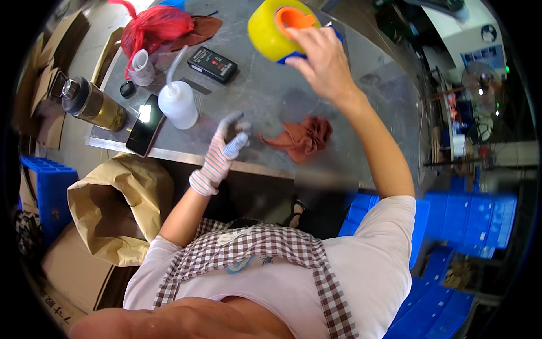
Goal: The person wipes a metal table surface with a brown cloth and then wraps a small object in a clear plastic bag using a handheld tape dispenser. The person handles the cloth, the plastic bag, and the tape dispenser to complete the wrapping task.
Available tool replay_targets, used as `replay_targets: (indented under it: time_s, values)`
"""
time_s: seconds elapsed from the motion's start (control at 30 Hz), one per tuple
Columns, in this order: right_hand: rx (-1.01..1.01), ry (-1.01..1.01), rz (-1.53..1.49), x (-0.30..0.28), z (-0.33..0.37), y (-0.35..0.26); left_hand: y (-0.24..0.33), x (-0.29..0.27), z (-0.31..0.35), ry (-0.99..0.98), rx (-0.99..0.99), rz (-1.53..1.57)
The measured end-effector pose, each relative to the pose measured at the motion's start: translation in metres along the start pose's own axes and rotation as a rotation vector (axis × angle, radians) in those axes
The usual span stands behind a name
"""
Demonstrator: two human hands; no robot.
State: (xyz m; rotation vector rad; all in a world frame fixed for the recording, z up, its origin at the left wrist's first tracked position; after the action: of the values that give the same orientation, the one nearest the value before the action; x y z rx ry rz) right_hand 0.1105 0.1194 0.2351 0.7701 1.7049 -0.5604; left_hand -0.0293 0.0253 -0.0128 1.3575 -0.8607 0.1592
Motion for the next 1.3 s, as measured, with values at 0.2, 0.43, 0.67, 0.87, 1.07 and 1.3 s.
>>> replay_targets:
  time_s: [0.2,0.43,0.67,0.87,1.07,1.3]
  values:
    - [0.186,-0.038,-0.478,-0.016,0.13,-0.068,0.06,0.105,0.011,-0.147,0.383,-0.713]
    - [0.209,0.198,-0.487,-0.056,0.224,-0.123,0.029,0.172,0.062,-0.29,0.28,-0.073]
    - [0.093,0.383,-2.066,0.079,0.308,-0.136,-0.01,0.2,0.095,-0.371,0.197,0.149]
    - [-0.199,0.623,-1.945,0.018,0.312,-0.134,-0.051,0.251,0.119,-0.57,0.046,0.147]
    - [0.065,0.646,-1.961,0.023,0.393,-0.108,-0.053,0.222,0.118,-0.763,-0.348,-0.787]
    - [0.393,0.154,-1.293,-0.005,0.412,-0.131,-0.001,0.257,0.109,-0.675,-0.221,-0.738]
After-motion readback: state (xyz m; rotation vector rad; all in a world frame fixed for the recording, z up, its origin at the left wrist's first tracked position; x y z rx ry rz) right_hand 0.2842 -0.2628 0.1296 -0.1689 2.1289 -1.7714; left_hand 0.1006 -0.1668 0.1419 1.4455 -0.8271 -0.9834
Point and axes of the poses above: each hand's wrist, its own z-axis away from the middle knuckle, its own x-axis out of the palm, y = z × x, the point moved 9 cm from there along -z, towards the middle knuckle, and after that the axes turned 15 degrees about -y, right-handed, at the moved point
